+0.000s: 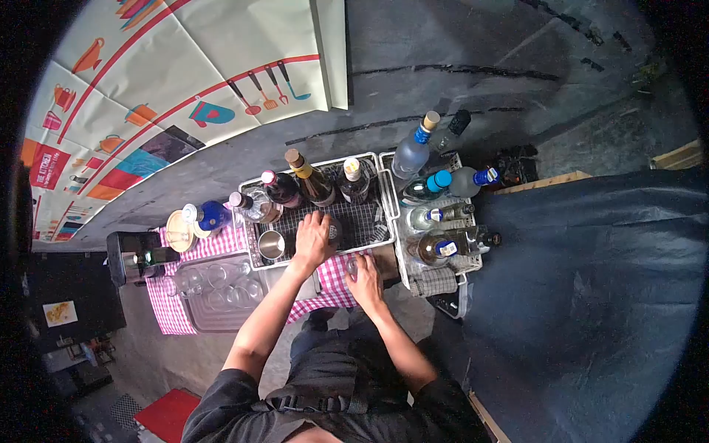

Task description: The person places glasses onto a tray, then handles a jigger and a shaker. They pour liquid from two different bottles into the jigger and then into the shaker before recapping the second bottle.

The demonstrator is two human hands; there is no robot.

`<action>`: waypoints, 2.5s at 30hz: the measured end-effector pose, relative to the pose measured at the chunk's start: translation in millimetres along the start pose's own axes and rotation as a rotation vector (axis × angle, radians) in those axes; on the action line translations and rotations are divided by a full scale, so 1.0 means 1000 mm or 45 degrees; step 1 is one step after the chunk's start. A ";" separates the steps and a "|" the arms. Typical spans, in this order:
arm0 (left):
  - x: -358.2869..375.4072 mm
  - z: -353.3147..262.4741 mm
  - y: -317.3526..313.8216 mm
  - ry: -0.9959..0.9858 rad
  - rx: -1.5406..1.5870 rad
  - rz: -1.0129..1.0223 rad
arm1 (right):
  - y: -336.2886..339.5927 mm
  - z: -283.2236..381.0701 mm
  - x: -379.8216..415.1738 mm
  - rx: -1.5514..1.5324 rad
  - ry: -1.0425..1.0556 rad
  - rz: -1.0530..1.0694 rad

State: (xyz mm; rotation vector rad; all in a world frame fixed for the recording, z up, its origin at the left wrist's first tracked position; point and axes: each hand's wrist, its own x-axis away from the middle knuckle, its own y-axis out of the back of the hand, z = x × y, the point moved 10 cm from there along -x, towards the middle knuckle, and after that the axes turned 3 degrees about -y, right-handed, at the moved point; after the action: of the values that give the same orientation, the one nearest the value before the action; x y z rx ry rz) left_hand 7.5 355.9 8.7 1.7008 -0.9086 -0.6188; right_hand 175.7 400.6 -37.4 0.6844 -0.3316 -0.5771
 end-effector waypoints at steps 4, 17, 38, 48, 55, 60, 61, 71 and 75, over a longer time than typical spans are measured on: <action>-0.001 0.003 0.001 0.046 0.058 0.109 | 0.003 0.004 -0.001 -0.042 0.014 -0.012; 0.107 0.075 0.105 0.495 0.133 -0.586 | 0.001 0.002 -0.004 0.008 0.045 0.010; 0.174 0.068 0.118 0.627 0.850 -0.451 | -0.002 -0.003 -0.002 0.037 0.077 -0.027; 0.161 0.006 -0.025 0.366 0.869 -0.205 | 0.005 -0.005 -0.003 0.005 -0.006 -0.103; 0.151 0.012 -0.032 0.435 0.947 -0.210 | 0.003 -0.009 -0.001 0.018 -0.039 -0.091; 0.156 0.009 -0.016 0.366 0.869 -0.274 | 0.002 -0.009 -0.002 0.025 0.002 -0.127; 0.161 0.009 -0.007 0.370 0.863 -0.289 | 0.001 -0.010 -0.003 0.020 0.017 -0.125; 0.128 0.119 0.128 0.564 0.402 -1.044 | 0.005 -0.012 0.007 -0.009 0.112 -0.159; 0.071 0.161 0.132 0.516 0.430 -0.885 | 0.003 -0.026 0.018 0.001 0.052 -0.077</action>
State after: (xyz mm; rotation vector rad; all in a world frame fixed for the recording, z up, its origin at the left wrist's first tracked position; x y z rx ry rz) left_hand -111.6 188.1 87.8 2.3596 -0.1124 -0.5463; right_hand 203.2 404.7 -53.1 0.7080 -0.2741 -0.6196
